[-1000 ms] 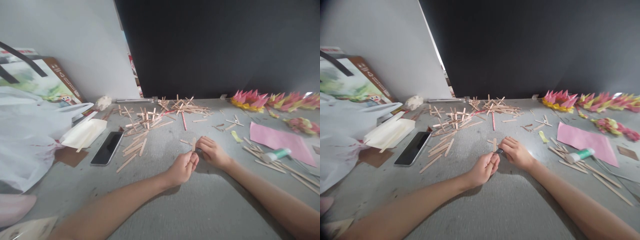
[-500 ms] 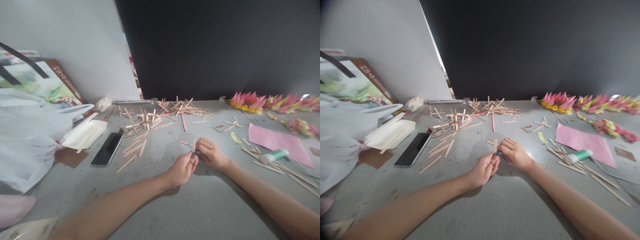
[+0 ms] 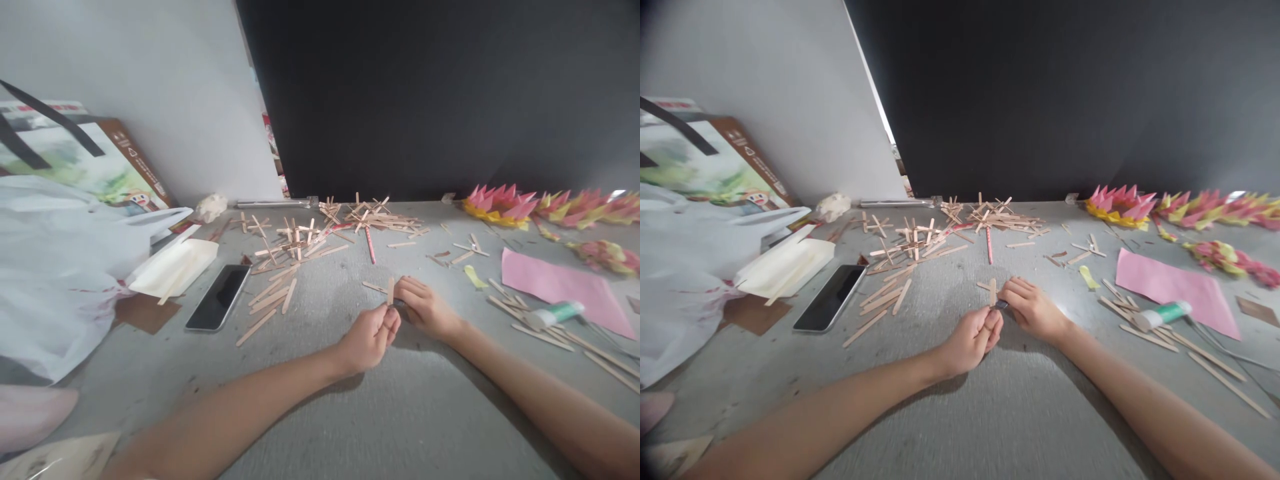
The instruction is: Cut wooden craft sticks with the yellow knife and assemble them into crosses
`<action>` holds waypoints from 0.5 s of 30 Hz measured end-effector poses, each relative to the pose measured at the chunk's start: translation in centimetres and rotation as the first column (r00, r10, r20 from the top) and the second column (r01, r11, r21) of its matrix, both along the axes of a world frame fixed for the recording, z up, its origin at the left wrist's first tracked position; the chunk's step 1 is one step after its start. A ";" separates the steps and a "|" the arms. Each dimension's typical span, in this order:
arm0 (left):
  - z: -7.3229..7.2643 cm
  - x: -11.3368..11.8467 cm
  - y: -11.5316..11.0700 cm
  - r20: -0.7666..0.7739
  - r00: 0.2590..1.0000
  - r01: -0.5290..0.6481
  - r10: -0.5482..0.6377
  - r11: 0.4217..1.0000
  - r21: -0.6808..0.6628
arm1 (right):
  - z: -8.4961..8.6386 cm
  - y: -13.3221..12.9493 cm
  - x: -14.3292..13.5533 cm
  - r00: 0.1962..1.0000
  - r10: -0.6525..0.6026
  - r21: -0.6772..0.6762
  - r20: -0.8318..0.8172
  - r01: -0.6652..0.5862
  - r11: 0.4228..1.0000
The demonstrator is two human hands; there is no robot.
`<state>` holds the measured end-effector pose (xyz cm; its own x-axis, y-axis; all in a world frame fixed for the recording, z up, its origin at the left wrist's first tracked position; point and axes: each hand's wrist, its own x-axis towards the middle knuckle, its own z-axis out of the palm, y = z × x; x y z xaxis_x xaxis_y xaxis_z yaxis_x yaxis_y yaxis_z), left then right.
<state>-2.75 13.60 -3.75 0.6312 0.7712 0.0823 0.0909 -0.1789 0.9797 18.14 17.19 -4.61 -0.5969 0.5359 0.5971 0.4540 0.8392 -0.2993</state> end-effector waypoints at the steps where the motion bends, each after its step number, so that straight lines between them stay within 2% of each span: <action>1: -0.1 0.0 0.0 0.003 1.000 0.001 -0.001 1.000 -0.002 | 0.0 0.0 0.0 1.000 -0.006 0.001 0.002 0.006 1.000; 8: -0.6 0.2 0.2 -0.070 0.998 0.000 0.001 1.000 0.016 | -0.2 0.1 0.0 0.998 0.002 0.029 0.067 -0.004 1.000; 15: -0.3 0.2 0.1 -0.030 0.999 -0.021 0.021 1.000 0.018 | 0.2 0.0 -0.1 1.000 -0.019 0.019 0.004 0.019 1.000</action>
